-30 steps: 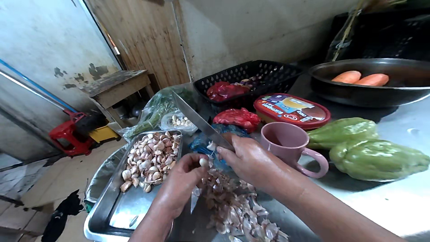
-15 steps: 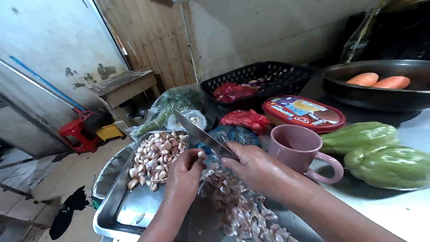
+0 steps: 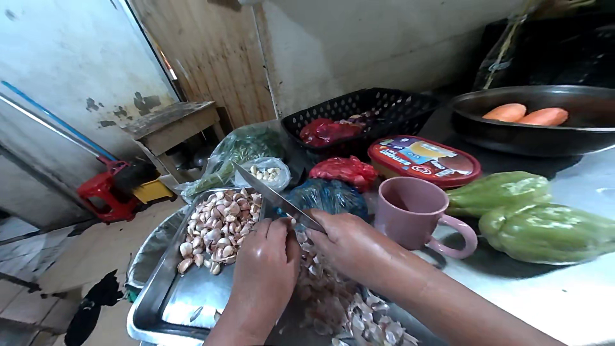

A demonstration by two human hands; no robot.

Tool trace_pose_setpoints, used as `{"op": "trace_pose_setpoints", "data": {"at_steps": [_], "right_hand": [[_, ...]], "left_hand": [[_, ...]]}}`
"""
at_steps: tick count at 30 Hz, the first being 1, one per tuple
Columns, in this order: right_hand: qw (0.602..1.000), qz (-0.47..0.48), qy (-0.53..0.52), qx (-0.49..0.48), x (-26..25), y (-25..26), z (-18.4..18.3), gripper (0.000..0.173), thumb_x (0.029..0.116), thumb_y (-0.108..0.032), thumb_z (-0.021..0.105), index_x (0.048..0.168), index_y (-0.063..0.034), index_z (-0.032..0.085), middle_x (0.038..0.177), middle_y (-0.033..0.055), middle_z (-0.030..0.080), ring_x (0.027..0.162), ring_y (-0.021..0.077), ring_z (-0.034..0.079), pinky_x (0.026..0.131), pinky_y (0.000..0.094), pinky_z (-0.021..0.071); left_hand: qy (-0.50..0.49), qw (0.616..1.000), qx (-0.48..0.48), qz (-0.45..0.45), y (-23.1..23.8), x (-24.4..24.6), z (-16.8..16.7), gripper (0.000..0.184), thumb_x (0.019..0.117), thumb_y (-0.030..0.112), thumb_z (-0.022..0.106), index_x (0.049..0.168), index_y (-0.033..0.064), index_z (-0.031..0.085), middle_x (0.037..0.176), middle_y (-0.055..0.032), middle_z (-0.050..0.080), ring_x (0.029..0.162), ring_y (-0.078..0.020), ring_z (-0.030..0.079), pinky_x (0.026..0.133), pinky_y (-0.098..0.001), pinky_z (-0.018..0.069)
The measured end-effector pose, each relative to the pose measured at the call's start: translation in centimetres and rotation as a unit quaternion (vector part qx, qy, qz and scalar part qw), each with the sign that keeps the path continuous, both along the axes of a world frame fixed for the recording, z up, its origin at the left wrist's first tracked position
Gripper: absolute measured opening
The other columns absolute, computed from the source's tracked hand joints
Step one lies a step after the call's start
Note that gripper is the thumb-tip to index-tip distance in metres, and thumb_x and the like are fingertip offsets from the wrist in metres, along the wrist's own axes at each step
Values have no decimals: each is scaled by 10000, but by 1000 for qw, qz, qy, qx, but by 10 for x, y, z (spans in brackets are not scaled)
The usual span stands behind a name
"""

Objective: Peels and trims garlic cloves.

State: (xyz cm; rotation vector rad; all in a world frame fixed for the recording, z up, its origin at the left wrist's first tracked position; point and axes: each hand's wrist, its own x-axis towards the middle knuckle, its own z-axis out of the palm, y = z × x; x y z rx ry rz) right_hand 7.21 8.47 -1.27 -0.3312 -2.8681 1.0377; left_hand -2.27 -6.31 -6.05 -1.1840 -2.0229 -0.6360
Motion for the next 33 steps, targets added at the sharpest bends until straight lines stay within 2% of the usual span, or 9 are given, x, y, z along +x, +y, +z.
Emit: {"op": "trace_pose_setpoints", "data": {"at_steps": [5,9,11,13,16,22,25,28,33], "right_hand": [[999,-4,-34,5,0,-2,6,355,1104,-258,456,1431,-174,565,943,119,696,885,268,678,816,452,544],[1000,-9,-21,-5,-1,0,5,332,1101,-267,468,1395,-163,585,949,120,696,887,268,680,816,459,545],[1000,-14,-9,-20,-1,2,5,328,1096,-269,489,1384,-149,593,948,125,697,894,276,680,824,476,542],[999,-24,8,-34,0,5,4,319,1088,-264,511,1363,-136,609,928,106,695,859,251,674,803,460,544],[997,-56,20,-54,1,12,5,302,1086,-250,522,1345,-116,603,926,73,700,783,193,670,754,403,560],[990,-81,103,-41,5,21,-1,245,1072,-237,542,1233,-103,669,851,32,704,711,151,669,694,383,572],[993,-71,84,-40,3,21,-2,208,1072,-246,539,1119,-100,681,824,26,682,707,141,656,687,369,562],[993,-68,88,-41,5,22,-2,212,1068,-236,545,1150,-131,709,828,11,687,711,131,651,688,363,556],[994,-43,82,-60,8,19,-1,185,1060,-226,562,1041,-150,729,753,-19,665,640,88,617,618,308,527]], "left_hand": [[14,1000,-5,4,1,0,0,196,918,199,595,960,72,737,874,-56,707,756,-170,699,644,-311,592],[-114,993,9,0,0,1,1,204,930,222,612,988,77,744,884,-44,714,778,-138,702,693,-308,601],[-326,945,10,-2,-1,5,14,224,986,232,626,1079,61,735,958,-48,714,860,-125,686,795,-318,573],[-510,857,66,-30,-1,0,22,179,1004,219,638,1085,76,710,931,-18,707,826,-91,682,777,-278,571],[-573,800,155,-87,-3,-7,20,149,1008,161,617,1063,50,700,909,-45,704,815,-134,691,750,-297,584],[-515,850,107,-28,17,-66,67,255,1062,226,552,1199,37,654,908,-57,652,728,-127,606,678,-309,526],[-475,878,56,33,45,-114,86,295,1076,211,499,1258,28,642,1023,-133,645,829,-212,610,758,-400,515],[-469,880,44,57,56,-132,92,383,1073,160,450,1421,46,562,1182,-173,631,907,-237,616,797,-421,516],[-450,891,47,43,30,-110,108,315,1072,194,501,1331,87,645,1069,-104,652,834,-170,592,741,-356,492]]}}
